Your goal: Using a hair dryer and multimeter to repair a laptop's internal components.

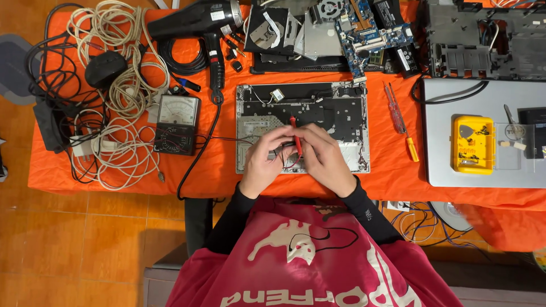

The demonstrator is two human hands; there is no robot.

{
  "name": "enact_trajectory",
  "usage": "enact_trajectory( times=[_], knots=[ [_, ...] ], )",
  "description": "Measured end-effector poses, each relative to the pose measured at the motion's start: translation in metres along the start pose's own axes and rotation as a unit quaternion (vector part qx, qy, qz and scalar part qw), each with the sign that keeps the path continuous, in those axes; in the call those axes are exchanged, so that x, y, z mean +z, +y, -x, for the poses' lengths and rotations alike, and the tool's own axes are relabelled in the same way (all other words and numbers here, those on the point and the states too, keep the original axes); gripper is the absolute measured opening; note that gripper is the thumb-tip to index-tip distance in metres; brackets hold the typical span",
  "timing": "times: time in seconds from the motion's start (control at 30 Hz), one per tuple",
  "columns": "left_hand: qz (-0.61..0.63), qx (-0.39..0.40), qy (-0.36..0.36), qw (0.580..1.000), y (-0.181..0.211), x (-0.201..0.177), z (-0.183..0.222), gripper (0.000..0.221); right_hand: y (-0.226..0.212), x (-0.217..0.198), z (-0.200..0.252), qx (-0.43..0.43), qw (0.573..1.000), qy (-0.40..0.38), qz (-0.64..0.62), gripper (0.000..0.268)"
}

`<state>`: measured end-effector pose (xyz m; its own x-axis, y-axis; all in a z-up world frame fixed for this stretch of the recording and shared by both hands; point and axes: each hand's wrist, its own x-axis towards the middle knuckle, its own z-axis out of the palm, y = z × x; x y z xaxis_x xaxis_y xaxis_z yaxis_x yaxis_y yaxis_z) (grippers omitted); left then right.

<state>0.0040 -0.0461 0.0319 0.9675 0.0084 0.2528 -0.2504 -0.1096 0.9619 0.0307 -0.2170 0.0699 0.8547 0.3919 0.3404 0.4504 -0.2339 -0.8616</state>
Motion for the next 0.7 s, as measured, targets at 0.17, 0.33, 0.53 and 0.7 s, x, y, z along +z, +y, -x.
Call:
enact_trajectory(
  times=[0.17, 0.33, 0.53, 0.7],
  knots=[
    [-0.196, 0.206, -0.018, 0.959, 0.009, -0.008, -0.011, 0.027, 0.004, -0.008, 0.0, 0.042, 0.998, -0.03, 0.025, 0.035],
    [-0.219, 0.231, -0.014, 0.948, 0.007, -0.017, -0.017, 0.033, 0.002, -0.011, 0.002, 0.005, 1.0, -0.022, 0.013, 0.033],
    [-0.165, 0.153, -0.115, 0.968, 0.003, -0.025, -0.023, 0.025, 0.018, -0.01, 0.008, -0.008, 0.996, -0.04, 0.076, 0.025],
    [-0.194, 0.201, -0.14, 0.95, 0.001, -0.033, -0.028, 0.029, 0.018, -0.01, 0.013, 0.0, 0.996, -0.023, 0.081, 0.022]
  ],
)
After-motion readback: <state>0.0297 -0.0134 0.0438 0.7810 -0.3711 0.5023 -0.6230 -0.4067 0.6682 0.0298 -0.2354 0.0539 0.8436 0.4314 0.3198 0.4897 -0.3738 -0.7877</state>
